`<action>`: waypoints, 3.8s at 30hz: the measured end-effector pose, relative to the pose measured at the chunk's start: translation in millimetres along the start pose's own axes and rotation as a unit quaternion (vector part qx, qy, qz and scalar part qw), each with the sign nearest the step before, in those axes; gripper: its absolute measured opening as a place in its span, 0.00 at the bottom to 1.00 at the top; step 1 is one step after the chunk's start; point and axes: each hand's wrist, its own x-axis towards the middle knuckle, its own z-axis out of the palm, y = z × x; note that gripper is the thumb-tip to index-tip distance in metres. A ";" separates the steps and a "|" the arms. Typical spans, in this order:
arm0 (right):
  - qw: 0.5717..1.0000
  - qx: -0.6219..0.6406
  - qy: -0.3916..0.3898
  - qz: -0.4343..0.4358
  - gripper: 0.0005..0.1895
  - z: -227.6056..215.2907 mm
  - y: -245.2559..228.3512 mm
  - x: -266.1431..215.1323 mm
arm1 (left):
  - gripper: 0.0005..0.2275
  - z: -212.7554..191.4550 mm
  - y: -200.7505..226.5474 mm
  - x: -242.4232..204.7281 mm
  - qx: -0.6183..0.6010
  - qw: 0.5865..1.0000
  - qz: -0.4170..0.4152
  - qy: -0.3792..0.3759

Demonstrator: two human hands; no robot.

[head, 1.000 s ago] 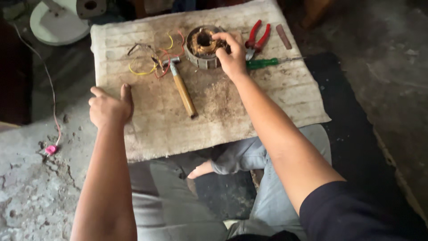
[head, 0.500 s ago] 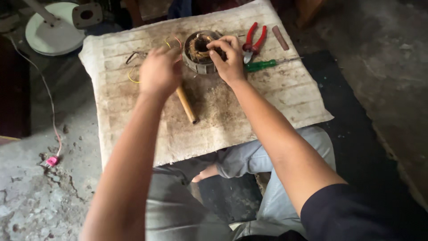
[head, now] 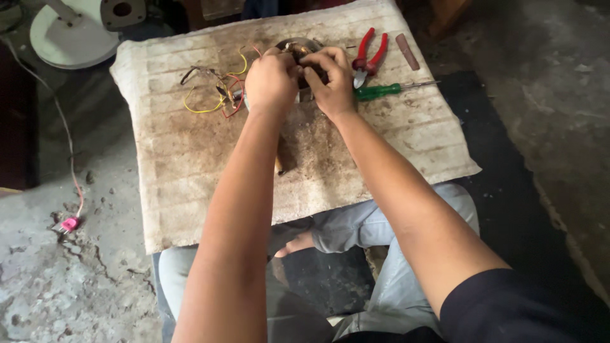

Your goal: The person manipulates copper coils and wires inside a motor stator by hand and with a pair of pliers, adjusting the components on a cloth-covered work surface.

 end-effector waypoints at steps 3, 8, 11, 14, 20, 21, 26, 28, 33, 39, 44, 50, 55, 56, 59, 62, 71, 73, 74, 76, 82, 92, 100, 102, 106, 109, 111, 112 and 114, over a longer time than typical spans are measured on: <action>1.000 -0.025 0.007 -0.010 0.08 2.5 1.8 0.4 | 0.06 5.0 8.0 4.5 0.056 0.998 -0.019 -0.008; 1.000 0.014 -0.005 0.006 0.07 3.1 5.7 -0.8 | 0.05 0.1 9.7 0.6 0.029 0.999 -0.028 -0.018; 0.999 0.043 -0.012 0.016 0.08 1.4 8.9 -0.1 | 0.04 -8.8 11.0 -4.0 0.044 0.997 -0.010 -0.067; 0.997 0.070 0.000 0.011 0.11 -2.0 11.3 -1.4 | 0.04 -15.0 11.4 -5.8 0.087 0.990 0.025 -0.105; 0.979 0.136 0.088 0.121 0.11 8.5 24.9 -6.0 | 0.05 -25.9 9.0 -17.0 0.100 0.986 -0.011 -0.130; 0.979 0.130 0.090 0.127 0.11 8.5 27.3 -4.0 | 0.04 -26.5 13.1 -17.1 0.079 0.988 -0.037 -0.130; 0.994 -0.011 0.105 0.004 0.07 11.9 24.2 -1.8 | 0.06 -27.3 20.0 -17.1 0.075 0.989 -0.061 -0.116; 0.991 -0.080 0.105 -0.026 0.06 -0.5 28.7 0.3 | 0.07 -21.0 21.4 -17.3 0.067 0.989 -0.060 -0.120; 0.920 -0.366 0.119 -0.069 0.17 -40.7 31.6 29.9 | 0.10 -19.7 14.3 -19.8 0.071 0.993 -0.005 -0.090; 0.914 -0.321 -0.112 0.220 0.18 -71.7 43.4 47.3 | 0.08 -17.7 12.5 -21.5 0.063 0.993 -0.013 -0.100; 0.947 -0.223 -0.092 0.212 0.24 -76.6 32.2 63.8 | 0.05 -14.4 11.5 -23.9 0.062 0.994 -0.013 -0.094; 0.777 0.476 -0.065 0.407 0.19 -88.9 17.8 87.0 | 0.06 -14.4 10.3 -21.8 0.038 0.995 -0.021 -0.093; 0.797 0.538 0.016 0.274 0.11 -53.3 -12.1 86.2 | 0.06 -13.7 9.5 -22.7 0.037 0.994 -0.028 -0.094; 0.813 0.535 0.032 0.228 0.12 -46.5 -16.1 85.3 | 0.06 -13.6 8.9 -22.8 0.036 0.995 -0.029 -0.093; 0.849 0.479 0.099 0.200 0.14 -32.0 -21.3 88.6 | 0.06 -11.3 8.2 -23.5 0.037 0.996 -0.023 -0.082; 0.878 0.437 0.035 0.193 0.16 -24.8 -19.1 81.6 | 0.05 -10.5 7.1 -24.9 0.040 0.996 -0.022 -0.079; 0.928 0.329 -0.042 0.168 0.52 -9.9 -32.6 61.6 | 0.05 -11.6 10.2 -24.2 0.037 0.996 -0.028 -0.075; 0.944 0.309 -0.052 0.108 0.59 -5.4 -29.7 58.0 | 0.07 -12.4 9.9 -25.1 0.033 0.996 -0.027 -0.073; 0.950 0.299 -0.057 0.077 0.62 -1.6 -25.6 54.7 | 0.08 -12.9 9.7 -25.8 0.031 0.996 -0.028 -0.073; 0.945 0.317 -0.031 0.072 0.57 8.2 -13.8 51.1 | 0.08 -13.4 10.9 -24.0 0.028 0.996 -0.033 -0.079; 0.948 0.306 -0.023 0.081 0.34 17.5 -1.6 59.3 | 0.06 -12.6 9.6 -25.9 0.023 0.996 -0.034 -0.073; 0.876 0.461 -0.006 0.145 0.20 7.7 -46.4 79.8 | 0.13 -7.3 4.8 -24.9 0.029 0.998 -0.012 -0.048; 0.892 0.435 -0.083 0.093 0.27 9.7 -35.4 80.8 | 0.10 -2.4 4.1 -25.6 0.046 0.996 -0.027 -0.067; 0.898 0.417 -0.109 0.088 0.30 6.9 -38.3 81.2 | 0.11 -4.5 4.9 -24.4 0.047 0.995 -0.035 -0.078; 0.912 0.386 -0.103 0.093 0.31 8.0 -43.0 81.8 | 0.09 -4.7 5.2 -25.5 0.047 0.996 -0.035 -0.071; 0.926 0.361 -0.078 0.081 0.31 12.1 -46.1 83.5 | 0.08 -3.4 5.8 -26.4 0.051 0.995 -0.044 -0.075; 0.927 0.352 -0.075 0.105 0.32 12.3 -46.6 85.8 | 0.10 -3.6 4.8 -25.9 0.047 0.995 -0.044 -0.078; 0.922 0.353 -0.079 0.138 0.33 12.1 -46.8 86.7 | 0.11 -3.1 4.6 -25.4 0.051 0.994 -0.046 -0.081; 0.919 0.351 -0.085 0.157 0.33 13.0 -49.4 89.2 | 0.13 -2.2 4.3 -24.3 0.061 0.993 -0.051 -0.087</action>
